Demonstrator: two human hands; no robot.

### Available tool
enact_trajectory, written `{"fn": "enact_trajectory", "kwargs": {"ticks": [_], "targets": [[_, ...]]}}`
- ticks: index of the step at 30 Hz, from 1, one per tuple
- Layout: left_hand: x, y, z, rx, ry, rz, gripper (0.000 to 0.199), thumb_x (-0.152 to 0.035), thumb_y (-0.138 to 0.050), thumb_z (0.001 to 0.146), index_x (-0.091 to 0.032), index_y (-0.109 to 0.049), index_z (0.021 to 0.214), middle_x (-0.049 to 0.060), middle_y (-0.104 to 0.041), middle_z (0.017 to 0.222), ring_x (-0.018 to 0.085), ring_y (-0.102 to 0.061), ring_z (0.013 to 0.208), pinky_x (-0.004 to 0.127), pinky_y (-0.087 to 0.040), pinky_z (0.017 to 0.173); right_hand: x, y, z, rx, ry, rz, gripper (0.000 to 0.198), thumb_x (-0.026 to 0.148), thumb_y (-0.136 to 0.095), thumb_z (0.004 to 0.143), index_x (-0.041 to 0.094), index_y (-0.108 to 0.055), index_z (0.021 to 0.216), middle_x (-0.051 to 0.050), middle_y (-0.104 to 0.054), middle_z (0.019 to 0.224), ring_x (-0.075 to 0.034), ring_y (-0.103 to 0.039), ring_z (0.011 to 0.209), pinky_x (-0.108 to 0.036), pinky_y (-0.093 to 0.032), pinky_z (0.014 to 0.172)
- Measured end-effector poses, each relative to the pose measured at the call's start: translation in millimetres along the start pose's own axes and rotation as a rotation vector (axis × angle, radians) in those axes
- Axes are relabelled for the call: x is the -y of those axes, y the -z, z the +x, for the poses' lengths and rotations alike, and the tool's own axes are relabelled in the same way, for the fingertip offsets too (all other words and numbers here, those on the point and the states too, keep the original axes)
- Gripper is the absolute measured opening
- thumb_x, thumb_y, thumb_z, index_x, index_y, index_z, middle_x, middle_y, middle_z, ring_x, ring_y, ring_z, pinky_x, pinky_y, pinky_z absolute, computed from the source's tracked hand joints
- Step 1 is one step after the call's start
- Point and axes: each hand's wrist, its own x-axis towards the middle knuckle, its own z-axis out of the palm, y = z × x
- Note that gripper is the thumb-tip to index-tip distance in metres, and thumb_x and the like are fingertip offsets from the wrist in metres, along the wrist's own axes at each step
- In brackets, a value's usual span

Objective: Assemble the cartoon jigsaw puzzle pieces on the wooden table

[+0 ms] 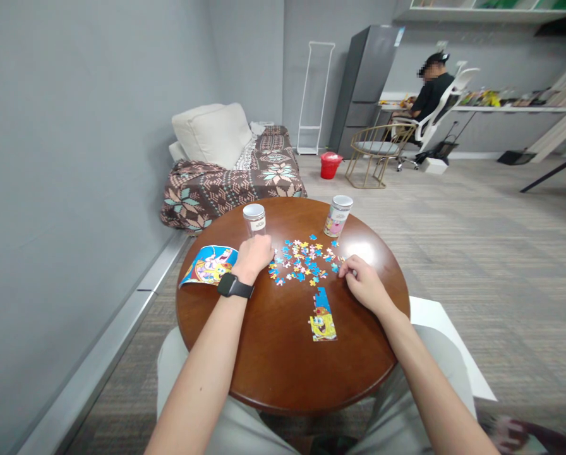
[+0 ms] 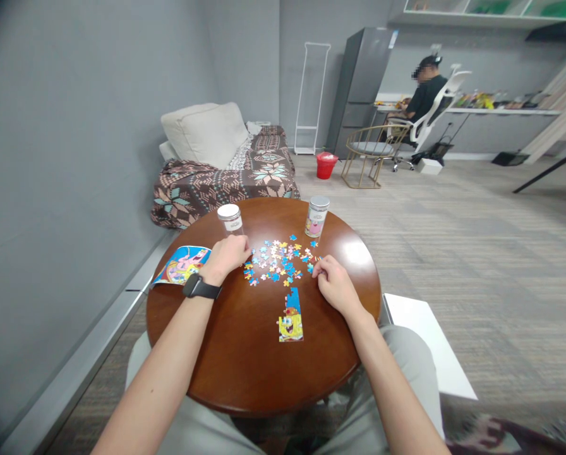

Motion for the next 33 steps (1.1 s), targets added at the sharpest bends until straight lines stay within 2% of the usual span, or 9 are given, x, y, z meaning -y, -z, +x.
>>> {"fn": "enact_trajectory", "kwargs": {"ticks": [9, 27, 33], "targets": [[7.2, 2.9, -1.3, -0.008, 0.035, -0.033, 0.026, -0.017, -0.043, 0.085, -0.015, -0.068, 0.093, 0.017, -0.071, 0.097, 0.032, -0.069, 0.094, 0.041, -0.055, 0.078, 0.4, 0.2, -0.1, 0.007, -0.012, -0.006, 0.021, 0.006, -0.038, 0.07, 0.02, -0.053, 0.067, -0.004, -0.054, 0.078, -0.018, -0.053, 0.075, -0.03, -0.04, 0.072], [5.9, 2.3, 0.8, 0.035, -0.027, -0.037, 0.024, -0.023, -0.048, 0.086, -0.018, -0.07, 0.093, 0.014, -0.072, 0.096, 0.029, -0.069, 0.093, 0.038, -0.054, 0.079, -0.3, 0.3, -0.2, 0.01, -0.001, -0.01, 0.022, 0.005, -0.038, 0.071, 0.02, -0.053, 0.067, -0.003, -0.055, 0.078, -0.017, -0.053, 0.074, -0.03, -0.041, 0.072], [4.9, 1.7, 2.0, 0.054, -0.105, -0.054, 0.02, -0.026, -0.053, 0.084, -0.02, -0.07, 0.091, 0.011, -0.072, 0.094, 0.026, -0.068, 0.094, 0.034, -0.053, 0.081, -0.4, 1.3, -0.2, 0.015, -0.003, -0.016, 0.021, 0.005, -0.038, 0.071, 0.02, -0.053, 0.067, -0.003, -0.054, 0.078, -0.017, -0.053, 0.074, -0.03, -0.041, 0.073]]}}
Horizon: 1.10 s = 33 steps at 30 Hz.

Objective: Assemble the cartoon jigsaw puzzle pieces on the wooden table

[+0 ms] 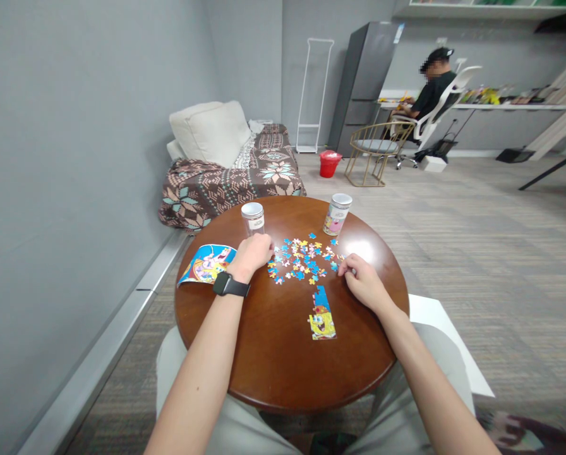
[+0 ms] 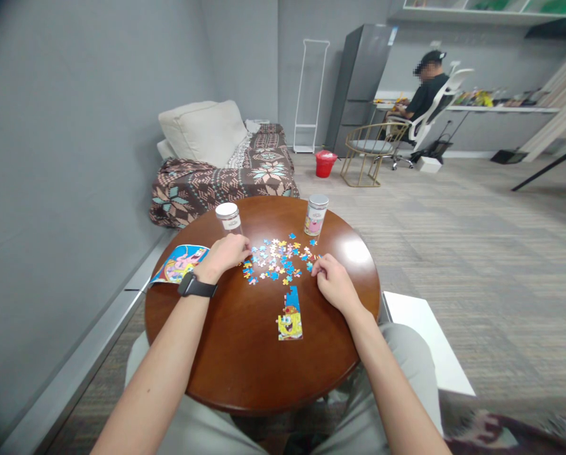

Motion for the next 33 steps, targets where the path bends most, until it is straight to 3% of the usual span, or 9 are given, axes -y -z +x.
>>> {"fn": "enact_trajectory", "kwargs": {"ticks": [3, 9, 15, 33], "targets": [[-0.6, 0.7, 1.0, 0.029, -0.035, -0.008, 0.021, -0.028, -0.052, 0.085, -0.021, -0.071, 0.092, 0.01, -0.072, 0.098, 0.025, -0.068, 0.096, 0.031, -0.052, 0.083, 0.0, -0.2, -0.2, -0.003, -0.003, 0.004, 0.022, 0.005, -0.038, 0.07, 0.02, -0.054, 0.067, -0.003, -0.054, 0.078, -0.017, -0.053, 0.074, -0.03, -0.041, 0.073], [1.9, 5.8, -1.7, 0.02, 0.03, -0.019, 0.037, -0.026, -0.032, 0.092, -0.019, -0.066, 0.104, 0.015, -0.07, 0.105, 0.026, -0.067, 0.096, 0.035, -0.051, 0.081, 0.8, -0.1, -0.4, -0.008, 0.005, 0.012, 0.022, 0.004, -0.039, 0.07, 0.02, -0.054, 0.067, -0.003, -0.054, 0.078, -0.017, -0.053, 0.074, -0.03, -0.041, 0.072], [4.2, 9.5, -5.0, 0.055, 0.058, -0.018, 0.035, -0.021, -0.033, 0.09, -0.018, -0.065, 0.103, 0.016, -0.07, 0.106, 0.027, -0.068, 0.095, 0.033, -0.051, 0.079, 1.6, 0.3, -0.3, -0.013, 0.003, 0.025, 0.022, 0.004, -0.039, 0.069, 0.02, -0.054, 0.067, -0.003, -0.054, 0.077, -0.017, -0.053, 0.073, -0.03, -0.041, 0.071], [-6.6, -0.1, -0.5, 0.048, -0.042, 0.058, 0.039, -0.024, -0.029, 0.092, -0.016, -0.067, 0.1, 0.018, -0.07, 0.104, 0.027, -0.068, 0.096, 0.036, -0.051, 0.081, 2.9, 0.7, -0.2, -0.005, -0.016, 0.031, 0.022, 0.005, -0.039, 0.07, 0.02, -0.054, 0.066, -0.003, -0.054, 0.077, -0.017, -0.052, 0.073, -0.03, -0.04, 0.071]]}}
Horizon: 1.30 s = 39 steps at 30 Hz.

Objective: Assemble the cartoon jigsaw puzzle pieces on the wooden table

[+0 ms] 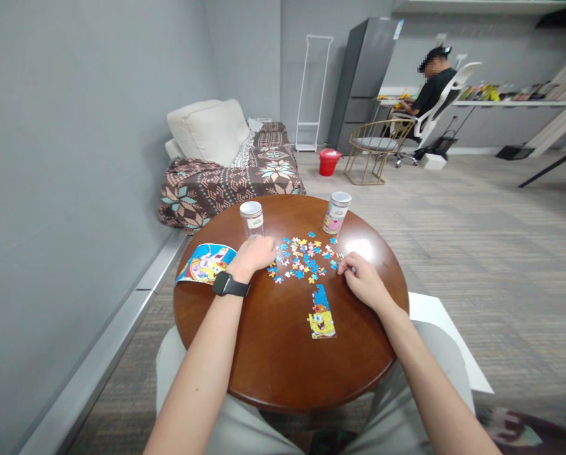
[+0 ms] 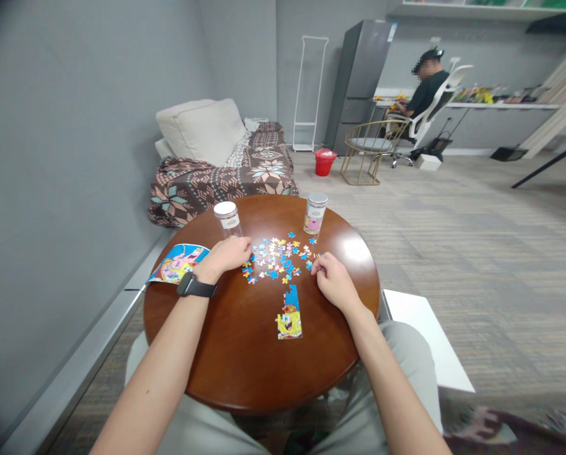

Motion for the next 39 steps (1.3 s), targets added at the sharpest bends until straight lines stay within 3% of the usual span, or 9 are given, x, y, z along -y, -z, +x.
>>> {"fn": "enact_trajectory", "kwargs": {"ticks": [32, 39], "targets": [[-1.5, -6.5, 3.1, 0.011, -0.147, -0.016, 0.031, -0.03, -0.038, 0.089, -0.019, -0.067, 0.093, 0.011, -0.073, 0.092, 0.023, -0.069, 0.088, 0.029, -0.049, 0.074, -2.4, -0.9, 1.0, -0.032, 0.015, -0.013, 0.02, 0.007, -0.039, 0.068, 0.02, -0.053, 0.069, -0.003, -0.054, 0.077, -0.018, -0.052, 0.073, -0.031, -0.042, 0.071], [-1.2, -3.7, 2.7, 0.021, -0.17, -0.04, 0.032, -0.03, -0.038, 0.089, -0.019, -0.067, 0.093, 0.011, -0.073, 0.091, 0.023, -0.069, 0.086, 0.03, -0.049, 0.074, -3.4, -0.3, 1.5, -0.14, -0.131, 0.054, 0.023, 0.011, -0.041, 0.066, 0.02, -0.05, 0.084, -0.003, -0.059, 0.076, -0.017, -0.051, 0.066, -0.03, -0.042, 0.065]]}}
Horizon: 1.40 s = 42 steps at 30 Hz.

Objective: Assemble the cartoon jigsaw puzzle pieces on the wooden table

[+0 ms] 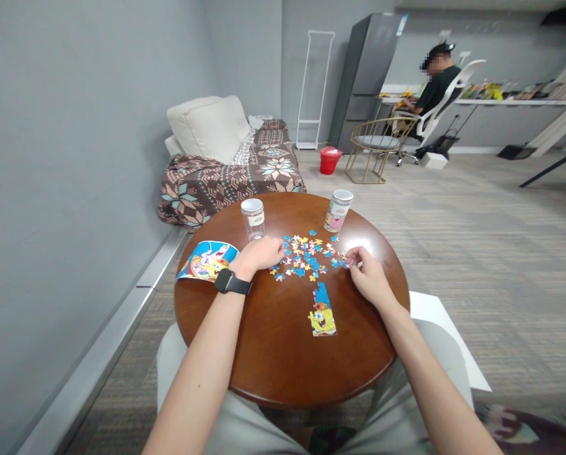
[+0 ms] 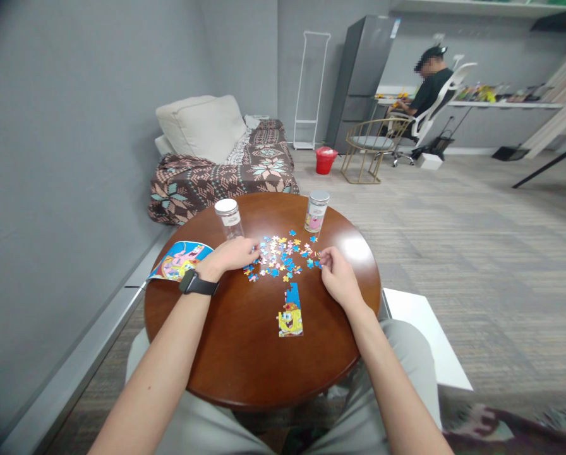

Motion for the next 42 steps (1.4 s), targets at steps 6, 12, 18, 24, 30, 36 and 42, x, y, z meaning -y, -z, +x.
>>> {"fn": "enact_trajectory", "kwargs": {"ticks": [6, 12, 18, 24, 30, 36, 42], "targets": [[-1.9, 2.8, -2.4, -0.027, 0.037, 0.007, 0.035, -0.03, -0.034, 0.092, -0.019, -0.066, 0.099, 0.011, -0.072, 0.096, 0.023, -0.068, 0.089, 0.031, -0.049, 0.077, -2.5, 0.0, 1.6, -0.056, -0.036, -0.034, 0.018, 0.014, -0.044, 0.065, 0.02, -0.051, 0.081, -0.005, -0.059, 0.078, -0.018, -0.051, 0.067, -0.032, -0.042, 0.067], [1.1, 3.0, -3.7, -0.037, 0.192, 0.031, 0.036, -0.024, -0.032, 0.093, -0.016, -0.064, 0.107, 0.017, -0.069, 0.105, 0.027, -0.067, 0.097, 0.035, -0.05, 0.082, -9.7, 0.0, 3.1, -0.119, -0.04, -0.128, 0.013, 0.016, -0.045, 0.066, 0.02, -0.05, 0.078, -0.007, -0.057, 0.082, -0.022, -0.052, 0.077, -0.037, -0.042, 0.076], [2.6, 2.3, -2.5, -0.03, 0.214, 0.005, 0.035, -0.022, -0.035, 0.092, -0.017, -0.064, 0.112, 0.016, -0.069, 0.109, 0.027, -0.067, 0.1, 0.036, -0.051, 0.084, -14.5, -1.6, 2.7, -0.111, -0.059, -0.183, 0.011, 0.016, -0.045, 0.066, 0.021, -0.05, 0.076, -0.007, -0.056, 0.082, -0.023, -0.052, 0.079, -0.037, -0.042, 0.076], [3.2, 1.1, -1.6, -0.02, 0.178, 0.033, 0.038, -0.019, -0.034, 0.09, -0.016, -0.068, 0.105, 0.017, -0.07, 0.104, 0.028, -0.067, 0.098, 0.037, -0.052, 0.08, -12.9, -1.9, 2.4, -0.078, -0.043, -0.192, 0.012, 0.015, -0.043, 0.066, 0.021, -0.05, 0.075, -0.006, -0.056, 0.08, -0.022, -0.051, 0.077, -0.036, -0.041, 0.074], [4.2, 1.7, -1.7, -0.012, 0.172, 0.027, 0.037, -0.019, -0.035, 0.089, -0.018, -0.069, 0.104, 0.016, -0.07, 0.106, 0.026, -0.067, 0.1, 0.036, -0.052, 0.084, -14.0, -1.5, 2.5, -0.063, -0.037, -0.184, 0.013, 0.015, -0.043, 0.067, 0.02, -0.05, 0.076, -0.006, -0.056, 0.08, -0.022, -0.051, 0.076, -0.036, -0.041, 0.073], [4.0, 1.9, -1.6, 0.002, 0.203, 0.037, 0.037, -0.02, -0.035, 0.089, -0.016, -0.068, 0.105, 0.017, -0.07, 0.105, 0.026, -0.067, 0.099, 0.036, -0.052, 0.084, -14.3, -1.4, 2.9, -0.054, -0.038, -0.196, 0.012, 0.015, -0.043, 0.067, 0.02, -0.05, 0.075, -0.007, -0.057, 0.08, -0.022, -0.051, 0.078, -0.036, -0.041, 0.074], [4.2, 0.9, -1.3, -0.001, 0.204, 0.041, 0.037, -0.021, -0.035, 0.089, -0.016, -0.068, 0.105, 0.017, -0.07, 0.105, 0.027, -0.067, 0.098, 0.036, -0.052, 0.083, -14.3, -1.3, 2.7, -0.044, -0.039, -0.197, 0.013, 0.015, -0.043, 0.067, 0.02, -0.052, 0.076, -0.007, -0.057, 0.082, -0.022, -0.052, 0.079, -0.036, -0.042, 0.076]]}}
